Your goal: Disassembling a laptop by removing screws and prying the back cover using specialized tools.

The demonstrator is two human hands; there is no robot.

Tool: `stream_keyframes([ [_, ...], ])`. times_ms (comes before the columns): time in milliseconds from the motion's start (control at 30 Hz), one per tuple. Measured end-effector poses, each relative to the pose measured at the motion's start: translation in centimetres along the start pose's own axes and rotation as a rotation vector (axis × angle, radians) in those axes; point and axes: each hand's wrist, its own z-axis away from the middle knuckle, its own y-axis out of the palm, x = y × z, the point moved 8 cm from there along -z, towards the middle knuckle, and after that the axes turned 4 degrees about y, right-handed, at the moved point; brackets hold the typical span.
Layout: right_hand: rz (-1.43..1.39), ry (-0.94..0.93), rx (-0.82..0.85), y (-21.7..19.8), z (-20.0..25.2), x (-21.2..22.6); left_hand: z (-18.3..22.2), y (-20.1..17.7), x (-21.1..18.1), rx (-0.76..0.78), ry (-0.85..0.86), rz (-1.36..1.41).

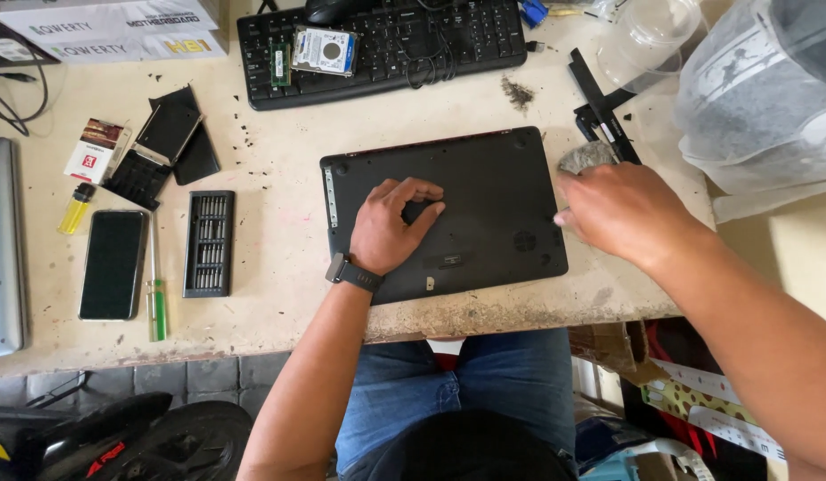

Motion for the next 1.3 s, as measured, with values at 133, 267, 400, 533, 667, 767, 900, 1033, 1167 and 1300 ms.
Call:
stream_keyframes([
  [133,0.026,-0.028,0.012,1.4,-0.4,-0.4,-0.1,-0.2,-0.3,0.008,-0.009,0.000],
  [267,-0.098,-0.099,-0.181,1.8,-1.2,-0.8,0.0,-0.5,-0.8,0.014,-0.026,0.075],
  [400,-0.094,-0.071,-0.167,-0.5,0.1,-0.5,0.0,-0.4,-0.8,0.021,-0.026,0.083],
  [533,-0.106,-0.059,-0.155,-1.0,0.9,-0.2,-0.1,-0.4,-0.8,0.032,-0.024,0.087],
  [667,-0.087,-0.084,-0.186,-0.8,0.7,0.0,0.0,-0.4,-0.8,0.022,-0.029,0.081],
  [767,-0.096,-0.081,-0.184,-0.8,0.7,0.1,0.1,-0.5,-0.8,0.010,-0.023,0.074],
  [900,-0.080,-0.049,-0.211,1.3,-1.3,-1.0,0.0,0.0,0.2,-0.002,-0.011,0.062],
  [1033,-0.036,0.001,-0.201,-1.9,1.2,-0.4,0.0,0.0,0.4,-0.005,-0.019,0.061],
  [1167,-0.446,-0.048,-0.410,-5.4,3.0,-0.6,0.3,0.4,0.9,0.005,0.004,0.037],
  [1300,-1.021,-0.210,-0.833,-3.4,2.3,-0.3,0.2,-0.1,0.5,-0.037,0.005,0.055],
])
